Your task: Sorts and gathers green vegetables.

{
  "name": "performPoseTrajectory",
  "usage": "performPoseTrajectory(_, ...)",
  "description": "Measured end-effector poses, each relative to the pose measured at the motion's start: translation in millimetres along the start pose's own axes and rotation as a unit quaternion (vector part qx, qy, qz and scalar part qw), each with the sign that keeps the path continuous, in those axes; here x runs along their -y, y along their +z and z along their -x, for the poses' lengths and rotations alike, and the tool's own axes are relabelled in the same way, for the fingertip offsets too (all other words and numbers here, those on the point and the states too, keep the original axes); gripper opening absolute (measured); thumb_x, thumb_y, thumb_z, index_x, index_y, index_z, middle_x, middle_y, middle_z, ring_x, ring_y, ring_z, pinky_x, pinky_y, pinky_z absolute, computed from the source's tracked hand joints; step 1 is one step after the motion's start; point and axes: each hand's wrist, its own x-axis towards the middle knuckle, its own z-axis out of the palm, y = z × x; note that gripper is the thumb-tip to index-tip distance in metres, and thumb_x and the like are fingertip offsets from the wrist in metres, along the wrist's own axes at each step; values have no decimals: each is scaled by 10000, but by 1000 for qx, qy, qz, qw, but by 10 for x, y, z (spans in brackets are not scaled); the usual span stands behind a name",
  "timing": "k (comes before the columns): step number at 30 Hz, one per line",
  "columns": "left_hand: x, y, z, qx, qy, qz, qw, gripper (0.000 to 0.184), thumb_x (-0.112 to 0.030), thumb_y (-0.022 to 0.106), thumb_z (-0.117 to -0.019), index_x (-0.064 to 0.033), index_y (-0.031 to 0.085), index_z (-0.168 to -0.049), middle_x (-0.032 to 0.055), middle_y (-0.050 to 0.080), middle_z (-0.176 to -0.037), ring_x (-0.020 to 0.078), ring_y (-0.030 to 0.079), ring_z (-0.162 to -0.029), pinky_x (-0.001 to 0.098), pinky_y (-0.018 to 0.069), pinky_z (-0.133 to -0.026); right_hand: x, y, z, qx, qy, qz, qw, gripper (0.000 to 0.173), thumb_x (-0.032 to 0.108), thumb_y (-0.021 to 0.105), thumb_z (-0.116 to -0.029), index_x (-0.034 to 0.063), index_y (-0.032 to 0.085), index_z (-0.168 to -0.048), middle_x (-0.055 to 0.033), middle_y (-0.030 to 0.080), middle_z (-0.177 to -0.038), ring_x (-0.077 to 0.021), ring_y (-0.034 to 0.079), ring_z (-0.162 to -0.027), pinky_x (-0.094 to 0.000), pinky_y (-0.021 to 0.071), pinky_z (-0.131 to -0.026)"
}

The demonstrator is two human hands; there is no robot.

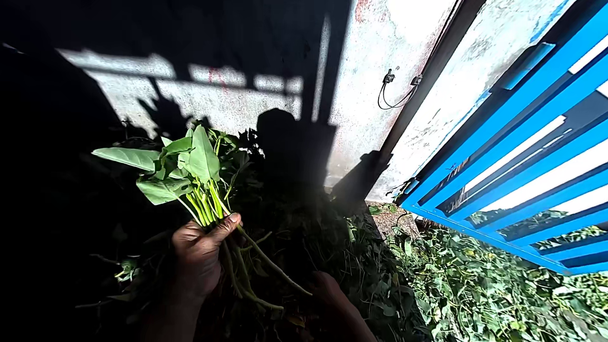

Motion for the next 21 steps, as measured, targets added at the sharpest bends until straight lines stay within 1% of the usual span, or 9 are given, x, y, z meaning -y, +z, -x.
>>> performPoseTrajectory(2, 36, 28, 23, 10, -14, -10, 1000, 90, 38, 666, -926, 15, 679, -1013, 149, 716, -826, 220, 691, -614, 343, 619, -558, -344, 125, -335, -35, 153, 55, 986, 360, 249, 508, -1022, 22, 653, -1261, -214, 654, -1299, -367, 623, -1234, -573, 486, -1034)
performPoseTrajectory(4, 74, 76, 46, 12, -35, -15, 999, 83, 61, 644, -932, 45, 668, -1009, 189, 722, -837, 267, 715, -643, 368, 632, -577, -663, 311, -540, -65, 218, 90, 970, 397, 249, 522, -1006, 63, 611, -1346, -193, 604, -1395, -372, 607, -1268, -577, 511, -1020)
performPoseTrajectory(7, 53, 135, 77, 10, -88, -27, 996, 94, 69, 641, -950, 76, 628, -1042, 232, 729, -849, 334, 747, -703, 424, 657, -641, -844, 533, -574, -88, 229, 132, 960, 415, 277, 549, -1003, 100, 614, -1373, -172, 590, -1426, -384, 561, -1321, -593, 503, -1014)
performPoseTrajectory(10, 41, 167, 84, -1, -115, -20, 993, 118, 77, 650, -944, 83, 612, -1055, 233, 727, -824, 339, 748, -683, 436, 662, -631, -775, 665, -501, -119, 216, 123, 961, 448, 305, 580, -981, 86, 622, -1369, -189, 586, -1423, -391, 524, -1354, -596, 476, -1039)
performPoseTrajectory(14, 27, 178, 78, -14, -131, -10, 991, 132, 76, 652, -943, 75, 599, -1063, 220, 722, -829, 319, 742, -669, 423, 659, -619, -589, 885, -304, -282, 149, -10, 948, 409, 238, 528, -1018, -4, 563, -1346, -218, 674, -1234, -368, 695, -1097, -542, 564, -925)
performPoseTrajectory(15, 37, 177, 84, -18, -136, -11, 990, 140, 80, 658, -936, 69, 605, -1065, 218, 722, -839, 312, 740, -669, 416, 656, -616, -570, 887, -252, -256, 160, -66, 951, 408, 231, 517, -1037, -7, 540, -1368, -234, 684, -1212, -385, 692, -1104, -563, 544, -955)
performPoseTrajectory(17, 78, 170, 103, -20, -144, -11, 989, 201, 103, 677, -909, 65, 624, -1100, 217, 726, -895, 306, 738, -676, 407, 655, -613, -600, 876, -179, -221, 162, -198, 941, 360, 194, 526, -1039, -34, 628, -1299, -260, 690, -1169, -394, 669, -1110, -569, 503, -1004)
performPoseTrajectory(19, 110, 179, 115, -17, -158, -12, 987, 229, 116, 686, -895, 69, 651, -1116, 212, 728, -953, 301, 735, -687, 401, 653, -615, -530, 840, -92, -257, 112, -326, 903, 264, 150, 574, -1008, -44, 695, -1139, -215, 702, -979, -317, 686, -893, -517, 556, -840)
performPoseTrajectory(21, 149, 196, 144, -13, -177, -18, 984, 187, 102, 684, -904, 71, 651, -1086, 203, 724, -915, 290, 728, -673, 389, 648, -605, -362, 770, 62, -285, 57, -413, 863, 214, 128, 612, -998, -28, 702, -1113, -156, 700, -885, -234, 672, -746, -446, 575, -707)
